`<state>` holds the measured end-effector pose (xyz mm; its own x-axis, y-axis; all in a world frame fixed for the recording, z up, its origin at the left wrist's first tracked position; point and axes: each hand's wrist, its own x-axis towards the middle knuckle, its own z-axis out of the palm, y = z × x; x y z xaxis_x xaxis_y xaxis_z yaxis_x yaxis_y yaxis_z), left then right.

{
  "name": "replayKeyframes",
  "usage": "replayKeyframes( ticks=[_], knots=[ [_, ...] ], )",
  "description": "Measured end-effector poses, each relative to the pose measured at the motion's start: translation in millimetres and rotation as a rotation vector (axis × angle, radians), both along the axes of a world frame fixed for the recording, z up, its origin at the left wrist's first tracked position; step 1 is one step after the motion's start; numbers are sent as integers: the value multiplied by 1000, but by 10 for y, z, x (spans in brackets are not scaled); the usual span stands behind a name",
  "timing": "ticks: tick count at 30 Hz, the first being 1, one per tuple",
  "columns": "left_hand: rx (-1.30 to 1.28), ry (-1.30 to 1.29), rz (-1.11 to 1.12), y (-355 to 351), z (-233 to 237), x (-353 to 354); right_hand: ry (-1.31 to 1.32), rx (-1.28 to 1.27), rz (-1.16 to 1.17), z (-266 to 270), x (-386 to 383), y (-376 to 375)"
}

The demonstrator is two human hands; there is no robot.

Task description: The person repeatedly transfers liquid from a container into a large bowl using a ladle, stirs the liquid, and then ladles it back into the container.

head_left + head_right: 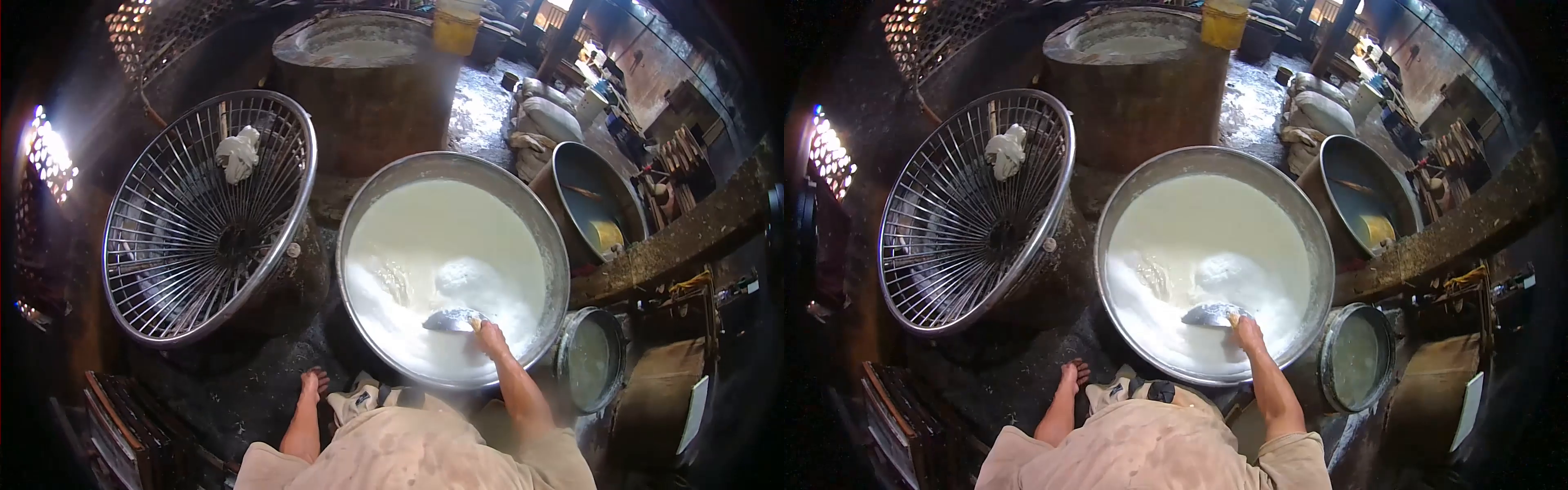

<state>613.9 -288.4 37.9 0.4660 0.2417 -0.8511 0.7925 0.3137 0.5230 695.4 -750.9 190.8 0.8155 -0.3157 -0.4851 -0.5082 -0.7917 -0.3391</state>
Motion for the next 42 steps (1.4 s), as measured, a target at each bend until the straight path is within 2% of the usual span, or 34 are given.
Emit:
replayKeyframes(
  ticks=[2,5,8,10,11,12,14,16,17,18,20,23,24,26,29,32,38,41,42],
  knots=[
    [-4,-87,-45,-130,52,116,35,14,-47,-38,-204,-222],
    [-2,-101,-52,-312,109,162,-66,-98,166,73,-477,-594],
    [1,-108,-48,-479,140,64,-7,-88,174,453,-597,-962],
    [9,-109,-34,-556,100,-70,112,26,31,1060,-582,-1033],
    [0,-77,-36,-571,74,-178,-180,-121,319,736,-654,-1429],
    [-8,-46,-38,-576,49,-282,-185,-117,321,840,-639,-1542],
    [-15,-21,-34,-582,-29,-479,-184,70,236,1292,-538,-1675],
    [-52,-7,-57,-560,-96,-718,-160,143,88,1591,-429,-1748],
    [-49,-7,-55,-554,-136,-830,-263,60,108,1665,-356,-1748],
    [-55,21,-10,-546,-188,-936,-263,64,109,1603,-283,-1774],
    [-60,44,38,-556,-219,-1041,-534,-87,10,1261,-71,-1837],
    [-56,87,64,-559,-173,-1153,-666,-185,-62,596,219,-1864],
    [-49,87,82,-565,-159,-1157,-670,-184,-55,412,301,-1866],
    [-43,84,109,-563,-121,-1158,-497,42,-161,102,405,-1841],
    [-7,56,129,-540,-30,-1110,-347,117,-176,-174,411,-1589],
    [33,72,118,-481,7,-1052,-323,254,-186,-113,249,-1190],
    [32,34,93,-315,106,-699,-236,369,-180,-263,4,-472],
    [72,-58,-17,-303,325,-204,-176,319,-157,-134,-90,-42],
    [60,-95,-32,-283,322,10,-232,280,-87,-172,-139,72]
  ],
)
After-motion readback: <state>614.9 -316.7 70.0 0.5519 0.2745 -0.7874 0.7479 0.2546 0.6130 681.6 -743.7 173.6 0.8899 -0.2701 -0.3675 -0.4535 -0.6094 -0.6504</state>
